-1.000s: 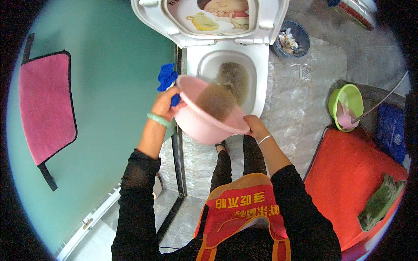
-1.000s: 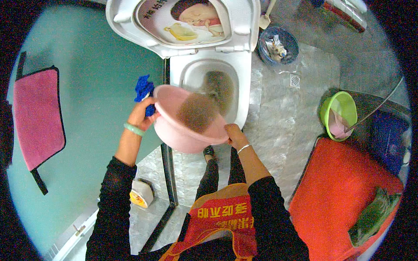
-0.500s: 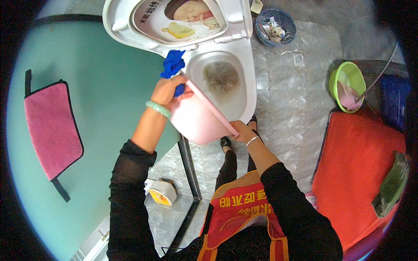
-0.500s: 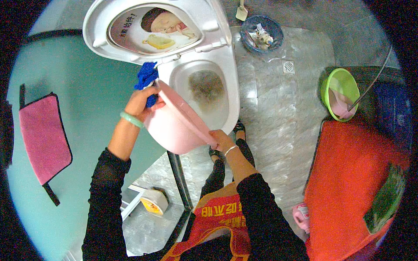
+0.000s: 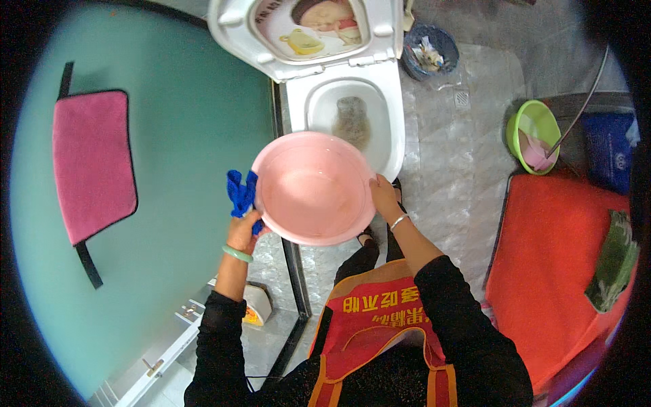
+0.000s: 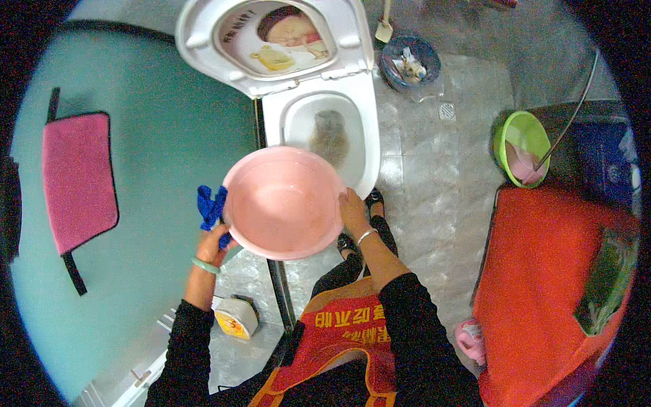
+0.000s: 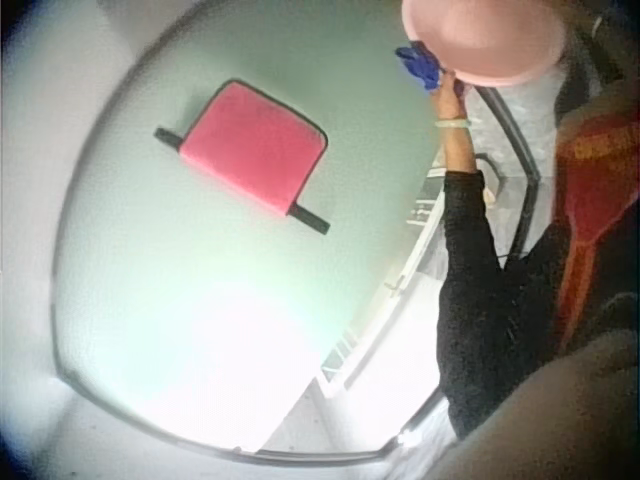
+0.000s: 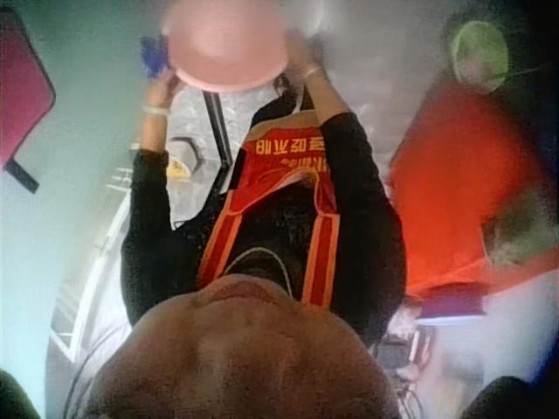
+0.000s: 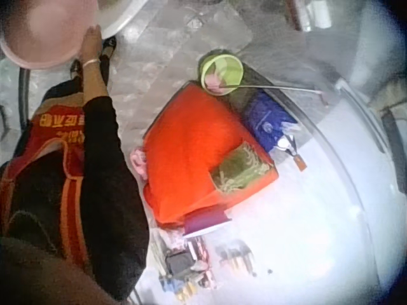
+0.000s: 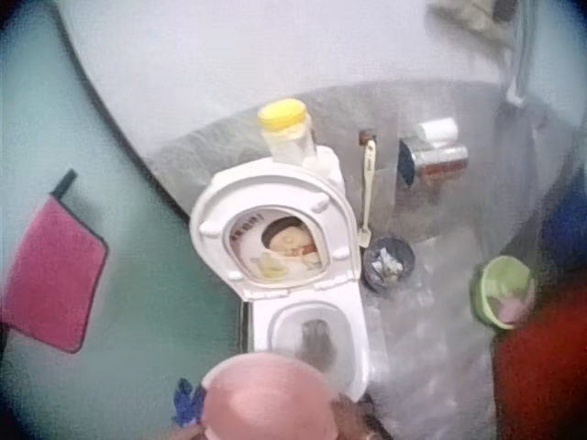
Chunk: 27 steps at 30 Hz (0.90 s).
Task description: The person removes a mop head, wipes the floor with a cloth, rinses the cloth in a bucket, pours the wastewater into a toilet, and then scrubs the toilet bowl with a brush.
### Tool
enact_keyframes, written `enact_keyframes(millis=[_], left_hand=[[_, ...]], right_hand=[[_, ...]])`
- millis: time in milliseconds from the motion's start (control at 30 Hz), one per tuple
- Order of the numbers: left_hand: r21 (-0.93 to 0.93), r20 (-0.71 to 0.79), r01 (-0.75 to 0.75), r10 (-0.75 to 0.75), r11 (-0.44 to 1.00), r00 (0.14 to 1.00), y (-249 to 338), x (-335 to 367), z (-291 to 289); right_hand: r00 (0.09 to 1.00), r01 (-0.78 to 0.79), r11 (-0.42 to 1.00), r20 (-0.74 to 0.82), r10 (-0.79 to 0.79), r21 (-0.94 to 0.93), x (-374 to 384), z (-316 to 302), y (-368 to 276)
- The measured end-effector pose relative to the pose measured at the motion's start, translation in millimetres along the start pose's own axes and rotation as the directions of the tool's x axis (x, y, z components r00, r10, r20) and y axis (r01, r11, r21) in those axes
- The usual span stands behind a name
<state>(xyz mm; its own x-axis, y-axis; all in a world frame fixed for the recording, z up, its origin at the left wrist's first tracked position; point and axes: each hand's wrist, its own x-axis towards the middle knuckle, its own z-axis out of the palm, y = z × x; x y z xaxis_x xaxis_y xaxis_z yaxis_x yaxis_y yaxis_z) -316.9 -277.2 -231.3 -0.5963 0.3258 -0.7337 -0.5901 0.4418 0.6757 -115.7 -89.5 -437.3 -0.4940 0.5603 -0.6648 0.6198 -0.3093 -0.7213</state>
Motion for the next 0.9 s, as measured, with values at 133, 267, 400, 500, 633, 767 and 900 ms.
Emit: enact_keyframes(millis=[133, 267, 400, 500, 633, 767, 900], left_hand=[[-0.108, -0.043, -0.007, 0.003, 0.994, 0.999, -32.3, -55.7, -34.2], [-0.217, -0.086, 0.012, -0.032, 0.976, 0.996, -49.8, -97.2, -57.6], [-0.268, -0.057, -0.124, 0.112, 0.956, 0.992, -40.3, -143.3, -43.4], [-0.229, -0.03, -0.208, 0.207, 0.951, 0.978, -39.4, -167.9, -52.7], [-0.185, 0.047, -0.331, 0.344, 0.925, 0.938, -31.4, -186.1, -45.9], [-0.233, 0.071, -0.371, 0.396, 0.899, 0.915, -8.9, -222.3, 5.6], [-0.221, 0.206, -0.383, 0.426, 0.897, 0.881, -1.8, -246.8, 36.8]], right_hand=[[0.987, 0.16, 0.976, -0.023, -0.158, 0.149, -43.0, -10.3, -41.1], [0.973, 0.231, 0.959, -0.014, -0.232, 0.164, -95.8, -32.1, -110.0], [0.923, 0.384, 0.894, -0.108, -0.369, 0.23, -134.7, -62.4, -121.7], [0.911, 0.408, 0.879, -0.171, -0.375, 0.246, -176.7, -77.5, -133.7], [0.884, 0.437, 0.863, -0.294, -0.363, 0.251, -239.1, -105.8, -167.0], [0.795, 0.411, 0.911, -0.498, -0.348, 0.019, -254.0, -160.3, -154.1], [0.756, 0.44, 0.891, -0.582, -0.298, 0.115, -309.0, -197.6, -152.8]])
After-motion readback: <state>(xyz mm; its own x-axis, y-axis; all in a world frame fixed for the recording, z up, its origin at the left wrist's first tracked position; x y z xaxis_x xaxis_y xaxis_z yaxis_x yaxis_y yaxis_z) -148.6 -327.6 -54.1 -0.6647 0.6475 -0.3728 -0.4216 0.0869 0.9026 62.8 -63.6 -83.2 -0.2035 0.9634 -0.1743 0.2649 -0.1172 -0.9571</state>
